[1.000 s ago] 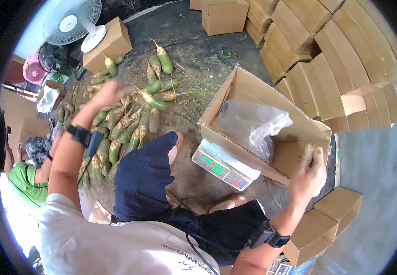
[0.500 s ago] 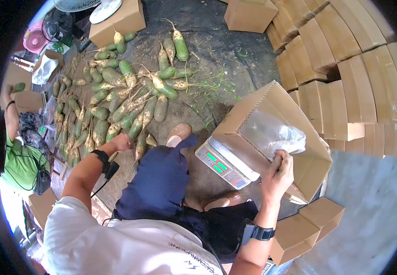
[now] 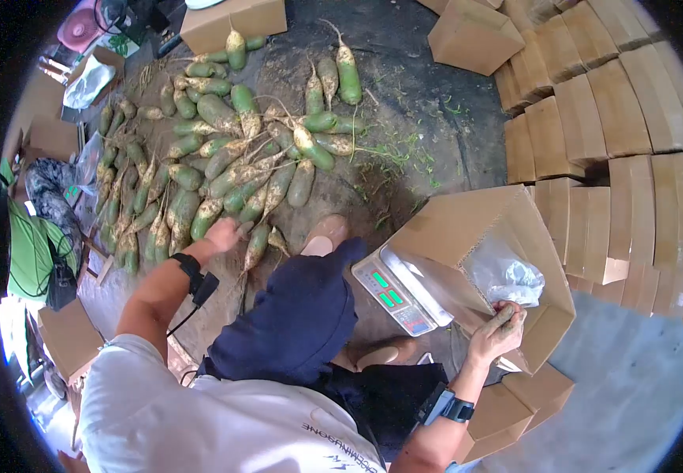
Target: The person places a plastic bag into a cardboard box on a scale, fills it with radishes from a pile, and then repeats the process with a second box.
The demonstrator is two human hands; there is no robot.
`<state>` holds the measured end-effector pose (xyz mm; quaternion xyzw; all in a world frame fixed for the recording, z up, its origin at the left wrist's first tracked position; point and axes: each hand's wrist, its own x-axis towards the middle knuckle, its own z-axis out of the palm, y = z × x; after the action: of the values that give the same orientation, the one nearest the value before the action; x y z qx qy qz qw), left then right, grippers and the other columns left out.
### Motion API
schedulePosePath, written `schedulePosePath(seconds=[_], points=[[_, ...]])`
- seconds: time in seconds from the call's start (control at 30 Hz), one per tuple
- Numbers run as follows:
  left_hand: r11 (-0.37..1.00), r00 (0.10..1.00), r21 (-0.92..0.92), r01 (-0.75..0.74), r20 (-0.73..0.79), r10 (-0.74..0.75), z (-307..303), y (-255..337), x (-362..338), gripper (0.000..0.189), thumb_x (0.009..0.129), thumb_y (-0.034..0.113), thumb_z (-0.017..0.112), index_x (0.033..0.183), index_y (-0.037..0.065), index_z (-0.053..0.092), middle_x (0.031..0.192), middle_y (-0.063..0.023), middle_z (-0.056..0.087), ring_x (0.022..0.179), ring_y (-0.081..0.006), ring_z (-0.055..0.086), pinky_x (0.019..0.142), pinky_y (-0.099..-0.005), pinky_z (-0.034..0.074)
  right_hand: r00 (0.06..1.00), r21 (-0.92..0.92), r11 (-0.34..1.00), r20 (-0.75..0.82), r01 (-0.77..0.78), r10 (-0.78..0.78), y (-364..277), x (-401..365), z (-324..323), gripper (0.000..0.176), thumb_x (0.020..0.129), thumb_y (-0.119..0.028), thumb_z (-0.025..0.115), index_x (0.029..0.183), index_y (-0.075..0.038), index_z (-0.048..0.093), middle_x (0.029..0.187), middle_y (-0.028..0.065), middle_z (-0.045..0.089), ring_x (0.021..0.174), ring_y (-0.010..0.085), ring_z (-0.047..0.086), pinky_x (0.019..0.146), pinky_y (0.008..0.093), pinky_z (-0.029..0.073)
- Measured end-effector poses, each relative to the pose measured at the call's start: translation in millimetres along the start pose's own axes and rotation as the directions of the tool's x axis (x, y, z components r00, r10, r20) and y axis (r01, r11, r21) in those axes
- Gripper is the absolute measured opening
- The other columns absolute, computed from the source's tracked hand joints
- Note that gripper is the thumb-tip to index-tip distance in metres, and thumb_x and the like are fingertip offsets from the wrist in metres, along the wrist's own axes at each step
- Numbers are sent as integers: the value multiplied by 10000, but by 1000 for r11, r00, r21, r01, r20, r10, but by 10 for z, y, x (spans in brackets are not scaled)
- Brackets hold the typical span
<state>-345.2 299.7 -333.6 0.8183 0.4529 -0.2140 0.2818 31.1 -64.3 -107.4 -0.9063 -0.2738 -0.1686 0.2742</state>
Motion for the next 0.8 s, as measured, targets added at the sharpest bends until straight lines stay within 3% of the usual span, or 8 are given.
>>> schedulePosePath(seconds=[0.17,0.27,0.33,0.5,0.6,0.73,0.77,0.8], points=[[960,988,-249,130,-43,-145,-200,-160,-76,357,888,338,509,920,15,657,941,-270,633,924,-407,612,820,-459,494,974,-217,956,-64,197,-215,38,-5,56,291,977,-156,428,777,-1,574,729,140,613,638,318,580,579,411,426],[940,914,-314,132,-329,-238,-295,-376,201,260,863,254,533,951,39,652,933,-245,642,901,-403,613,808,-455,496,999,-276,960,-1,51,-53,-41,-9,32,334,980,-204,403,773,-14,584,714,138,627,644,333,586,588,425,426],[925,804,-364,-113,-580,-130,-517,-391,367,234,842,191,560,1006,41,637,954,-230,642,894,-411,607,796,-463,494,1000,-279,960,-22,-1,-5,-102,-8,54,364,980,-236,385,772,-23,595,685,134,621,647,343,588,595,436,424],[958,826,-274,-87,-557,-84,-1058,-387,1124,416,830,185,583,1228,84,515,1113,-232,598,1011,-386,582,857,-455,480,997,-262,964,-72,-45,27,-65,-23,71,375,988,-244,386,784,0,584,677,143,615,615,313,582,573,401,434],[977,887,-162,141,-417,-197,-1260,-304,1739,534,808,220,615,1302,116,442,1156,-221,587,1070,-363,569,898,-437,470,995,-186,980,-89,-66,50,-109,-33,115,409,1001,-271,375,777,14,564,656,129,594,582,242,562,539,351,438],[971,888,-130,202,-395,-238,-1536,-143,2384,708,781,261,646,1365,16,331,1200,-229,571,1107,-349,562,937,-435,457,991,-75,989,-61,-126,121,-112,-36,121,414,1003,-251,361,766,40,536,639,120,550,566,209,520,513,329,416],[975,943,-90,204,-249,-221,-1556,-301,2722,823,789,267,646,1415,-25,199,1235,-261,537,1145,-354,537,959,-423,446,985,-30,987,-64,-159,157,-29,-58,120,412,1003,-250,361,741,32,509,627,107,520,557,194,496,507,314,399],[969,925,-118,217,-293,-243,-1567,-272,2835,856,789,268,649,1428,-18,156,1250,-272,519,1156,-357,528,963,-416,443,985,-14,986,-45,-166,165,8,-69,90,404,1002,-253,378,756,38,512,632,99,518,570,184,487,520,315,399]])
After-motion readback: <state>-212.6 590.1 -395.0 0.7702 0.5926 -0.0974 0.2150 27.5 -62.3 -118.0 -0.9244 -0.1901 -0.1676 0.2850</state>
